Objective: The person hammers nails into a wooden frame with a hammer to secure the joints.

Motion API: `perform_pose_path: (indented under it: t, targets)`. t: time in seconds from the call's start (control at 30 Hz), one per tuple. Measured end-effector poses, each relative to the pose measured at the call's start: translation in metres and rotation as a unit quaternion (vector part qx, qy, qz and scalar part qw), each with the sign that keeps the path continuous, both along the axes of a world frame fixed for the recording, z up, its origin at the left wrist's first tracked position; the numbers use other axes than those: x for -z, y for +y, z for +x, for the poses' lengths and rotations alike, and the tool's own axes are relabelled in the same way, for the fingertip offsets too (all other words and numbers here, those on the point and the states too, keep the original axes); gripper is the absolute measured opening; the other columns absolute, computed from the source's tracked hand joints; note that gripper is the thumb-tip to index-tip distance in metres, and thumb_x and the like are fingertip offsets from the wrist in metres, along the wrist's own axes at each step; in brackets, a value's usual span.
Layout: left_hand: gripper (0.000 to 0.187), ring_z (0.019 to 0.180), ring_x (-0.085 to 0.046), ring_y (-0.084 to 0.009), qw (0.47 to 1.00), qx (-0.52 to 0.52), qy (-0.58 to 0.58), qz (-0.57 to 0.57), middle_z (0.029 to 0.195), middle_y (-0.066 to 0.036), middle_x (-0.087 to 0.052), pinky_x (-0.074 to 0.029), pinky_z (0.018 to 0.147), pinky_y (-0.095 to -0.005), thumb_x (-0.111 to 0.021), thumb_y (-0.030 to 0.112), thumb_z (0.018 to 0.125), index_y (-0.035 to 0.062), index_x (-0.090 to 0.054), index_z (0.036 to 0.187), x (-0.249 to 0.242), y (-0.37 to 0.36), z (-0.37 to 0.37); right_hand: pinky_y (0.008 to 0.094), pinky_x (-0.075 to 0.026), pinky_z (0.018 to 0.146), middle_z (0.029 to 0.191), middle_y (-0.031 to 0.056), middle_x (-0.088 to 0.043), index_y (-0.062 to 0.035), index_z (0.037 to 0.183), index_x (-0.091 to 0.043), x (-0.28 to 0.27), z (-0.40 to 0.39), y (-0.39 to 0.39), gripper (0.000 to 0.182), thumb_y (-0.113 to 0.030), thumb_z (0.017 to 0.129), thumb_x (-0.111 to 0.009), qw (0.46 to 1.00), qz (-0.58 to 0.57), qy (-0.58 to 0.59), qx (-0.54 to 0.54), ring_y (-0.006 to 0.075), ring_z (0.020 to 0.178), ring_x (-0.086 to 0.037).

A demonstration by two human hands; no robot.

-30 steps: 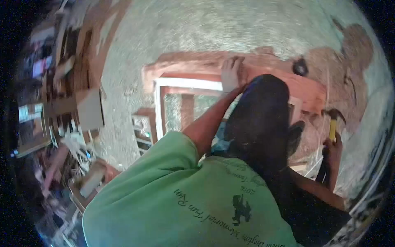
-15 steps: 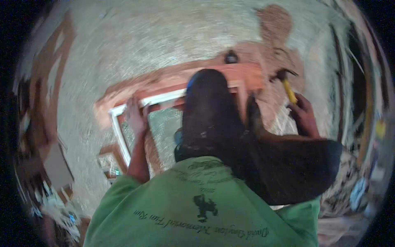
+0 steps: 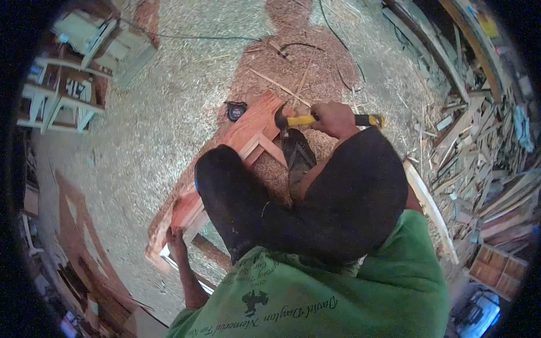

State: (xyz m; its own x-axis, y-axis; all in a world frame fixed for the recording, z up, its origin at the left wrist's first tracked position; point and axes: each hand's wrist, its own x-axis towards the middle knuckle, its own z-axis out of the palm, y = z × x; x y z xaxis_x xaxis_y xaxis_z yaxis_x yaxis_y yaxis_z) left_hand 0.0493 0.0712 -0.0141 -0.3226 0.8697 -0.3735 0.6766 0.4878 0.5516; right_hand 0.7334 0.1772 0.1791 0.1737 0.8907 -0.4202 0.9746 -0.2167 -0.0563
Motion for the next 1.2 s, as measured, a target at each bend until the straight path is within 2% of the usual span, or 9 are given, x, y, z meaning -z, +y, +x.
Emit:
perform_pose_path:
  t: [0.17,0.33,0.43,0.53,0.63,0.83,1.03,1.13,1.2]
  targets:
    - [0.064,0.135,-0.061,-0.0358,0.996,-0.007,-0.055,0.066,0.149,-0.026,-0.061,-0.045,0.116,-0.0424,-0.062,0.038,0.109,-0.0060,-0.052,0.153,-0.073,0.100,0.068,0.0484,-0.058,0.081,0.095,0.0074,-0.079,-0.0224,0.114,-0.082,0.056,0.043,0.058,0.040,-0.047,0.083,-0.086,0.985,-0.119,0.058,-0.107,0.0309,0.095,-0.077]
    - [0.046,0.135,-0.060,-0.0299,0.977,0.140,-0.143,0.076,0.142,-0.021,-0.066,-0.045,0.115,-0.0402,-0.058,0.025,0.112,-0.0077,-0.059,0.145,-0.126,0.191,0.231,0.0386,-0.054,0.059,0.071,0.0052,-0.074,-0.0146,0.107,-0.084,0.118,0.065,0.135,0.030,-0.032,0.083,-0.090,0.921,-0.303,0.191,-0.151,0.0218,0.064,-0.070]
    - [0.052,0.142,-0.057,-0.0321,0.956,0.283,-0.073,0.000,0.149,-0.022,-0.064,-0.042,0.119,-0.0427,-0.064,0.034,0.109,-0.0026,-0.061,0.146,-0.152,0.216,0.322,0.0395,-0.054,0.058,0.075,0.0062,-0.076,-0.0108,0.105,-0.083,0.115,0.043,0.162,0.032,-0.029,0.081,-0.092,0.889,-0.371,0.169,-0.211,0.0229,0.066,-0.072]
    - [0.052,0.139,-0.060,-0.0373,0.923,0.371,-0.066,-0.073,0.145,-0.025,-0.066,-0.045,0.117,-0.0432,-0.064,0.034,0.108,-0.0027,-0.062,0.145,-0.128,0.231,0.380,0.0419,-0.062,0.069,0.097,0.0131,-0.080,-0.0012,0.102,-0.080,0.123,0.026,0.176,0.037,-0.027,0.080,-0.094,0.876,-0.410,0.166,-0.191,0.0253,0.082,-0.076]
    - [0.052,0.135,-0.063,-0.0413,0.897,0.416,-0.113,-0.098,0.139,-0.028,-0.068,-0.048,0.114,-0.0437,-0.063,0.031,0.108,-0.0030,-0.060,0.147,-0.042,0.236,0.402,0.0414,-0.064,0.071,0.100,0.0130,-0.080,0.0001,0.102,-0.080,0.148,0.019,0.189,0.034,-0.022,0.081,-0.094,0.859,-0.413,0.171,-0.250,0.0263,0.083,-0.076]
    - [0.047,0.116,-0.072,-0.0302,0.903,0.297,-0.255,-0.177,0.129,-0.025,-0.074,-0.056,0.098,-0.0396,-0.065,0.014,0.103,-0.0060,-0.060,0.145,0.000,0.224,0.456,0.0461,-0.058,0.083,0.101,0.0105,-0.081,-0.0119,0.113,-0.083,0.159,0.017,0.206,0.043,-0.035,0.078,-0.094,0.836,-0.426,0.149,-0.312,0.0292,0.095,-0.076]
    - [0.050,0.112,-0.070,-0.0248,0.890,0.249,-0.325,-0.199,0.126,-0.019,-0.074,-0.056,0.093,-0.0377,-0.068,0.012,0.102,-0.0034,-0.058,0.148,0.037,0.226,0.453,0.0482,-0.058,0.084,0.105,0.0101,-0.082,-0.0135,0.116,-0.082,0.168,0.019,0.208,0.044,-0.035,0.079,-0.093,0.833,-0.369,0.114,-0.396,0.0315,0.100,-0.076]
    - [0.047,0.116,-0.069,-0.0325,0.915,0.304,-0.248,-0.095,0.128,-0.020,-0.070,-0.056,0.095,-0.0430,-0.069,0.014,0.101,-0.0011,-0.061,0.145,0.023,0.221,0.468,0.0488,-0.058,0.084,0.103,0.0107,-0.081,-0.0145,0.115,-0.082,0.214,0.040,0.200,0.041,-0.032,0.079,-0.091,0.847,-0.361,0.210,-0.330,0.0325,0.101,-0.076]
    - [0.046,0.120,-0.065,-0.0392,0.879,0.454,-0.135,0.059,0.129,-0.022,-0.068,-0.055,0.097,-0.0475,-0.068,0.015,0.100,0.0002,-0.061,0.143,0.014,0.228,0.481,0.0481,-0.059,0.084,0.102,0.0110,-0.081,-0.0150,0.114,-0.082,0.186,0.044,0.192,0.040,-0.028,0.078,-0.090,0.864,-0.332,0.201,-0.321,0.0329,0.101,-0.076]
